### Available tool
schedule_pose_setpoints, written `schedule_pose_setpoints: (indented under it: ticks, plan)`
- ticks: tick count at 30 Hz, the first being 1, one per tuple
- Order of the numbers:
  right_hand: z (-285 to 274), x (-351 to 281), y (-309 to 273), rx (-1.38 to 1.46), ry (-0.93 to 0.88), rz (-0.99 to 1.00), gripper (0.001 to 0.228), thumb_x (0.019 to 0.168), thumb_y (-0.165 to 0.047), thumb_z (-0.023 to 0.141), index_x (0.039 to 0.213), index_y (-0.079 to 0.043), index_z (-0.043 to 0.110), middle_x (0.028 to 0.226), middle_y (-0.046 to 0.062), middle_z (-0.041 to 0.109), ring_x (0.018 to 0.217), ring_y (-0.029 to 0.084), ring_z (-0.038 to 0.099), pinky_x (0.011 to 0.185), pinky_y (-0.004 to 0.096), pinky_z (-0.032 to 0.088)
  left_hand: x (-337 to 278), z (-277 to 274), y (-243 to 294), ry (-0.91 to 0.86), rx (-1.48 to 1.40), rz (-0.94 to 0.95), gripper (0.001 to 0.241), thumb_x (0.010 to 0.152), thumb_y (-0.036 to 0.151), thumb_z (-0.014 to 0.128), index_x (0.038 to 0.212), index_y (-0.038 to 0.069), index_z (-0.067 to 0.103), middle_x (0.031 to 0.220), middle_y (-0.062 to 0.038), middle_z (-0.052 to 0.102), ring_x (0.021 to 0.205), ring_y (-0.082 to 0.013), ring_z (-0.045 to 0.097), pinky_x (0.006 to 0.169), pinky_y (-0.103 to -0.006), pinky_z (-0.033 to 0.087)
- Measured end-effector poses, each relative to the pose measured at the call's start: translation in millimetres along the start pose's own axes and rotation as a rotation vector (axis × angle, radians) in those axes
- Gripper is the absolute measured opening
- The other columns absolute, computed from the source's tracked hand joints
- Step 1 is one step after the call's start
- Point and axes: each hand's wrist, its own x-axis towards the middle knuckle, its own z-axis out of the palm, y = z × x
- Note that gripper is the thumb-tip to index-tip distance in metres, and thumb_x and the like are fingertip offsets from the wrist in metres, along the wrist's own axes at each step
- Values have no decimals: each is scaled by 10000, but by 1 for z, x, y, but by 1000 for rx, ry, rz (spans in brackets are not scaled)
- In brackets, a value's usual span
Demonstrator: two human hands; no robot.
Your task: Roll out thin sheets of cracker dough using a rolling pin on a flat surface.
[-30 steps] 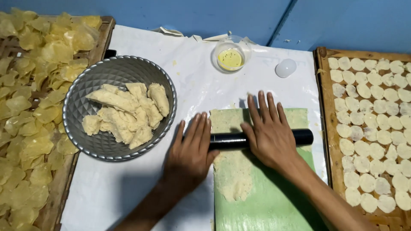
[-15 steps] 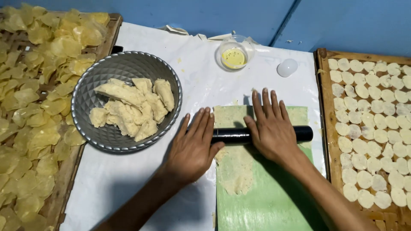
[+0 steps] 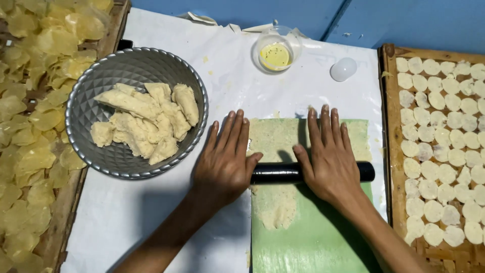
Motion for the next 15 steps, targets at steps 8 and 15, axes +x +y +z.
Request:
schedule_pose_setpoints:
  ticks: [8, 15]
  plan:
    - [20, -60, 3, -116, 141, -125, 722, 1071, -488, 270, 1664, -81, 207, 1707, 208, 238, 1590, 369, 182, 1272, 529, 127, -47, -5, 31, 41, 179, 16, 742, 1095, 518, 236, 1473, -79, 463, 1533, -274, 500, 1467, -377, 456, 1207, -562, 299]
    - [19, -125, 5, -129, 44, -238, 688, 1054, -424, 309, 1645, -88, 205, 1727, 195, 173, 1606, 327, 168, 1283, 476, 152, -109, -10, 65, -129, 192, -2, 821, 999, 558, 531, 1503, -79, 408, 1593, -276, 401, 1502, -418, 372, 1210, -531, 307]
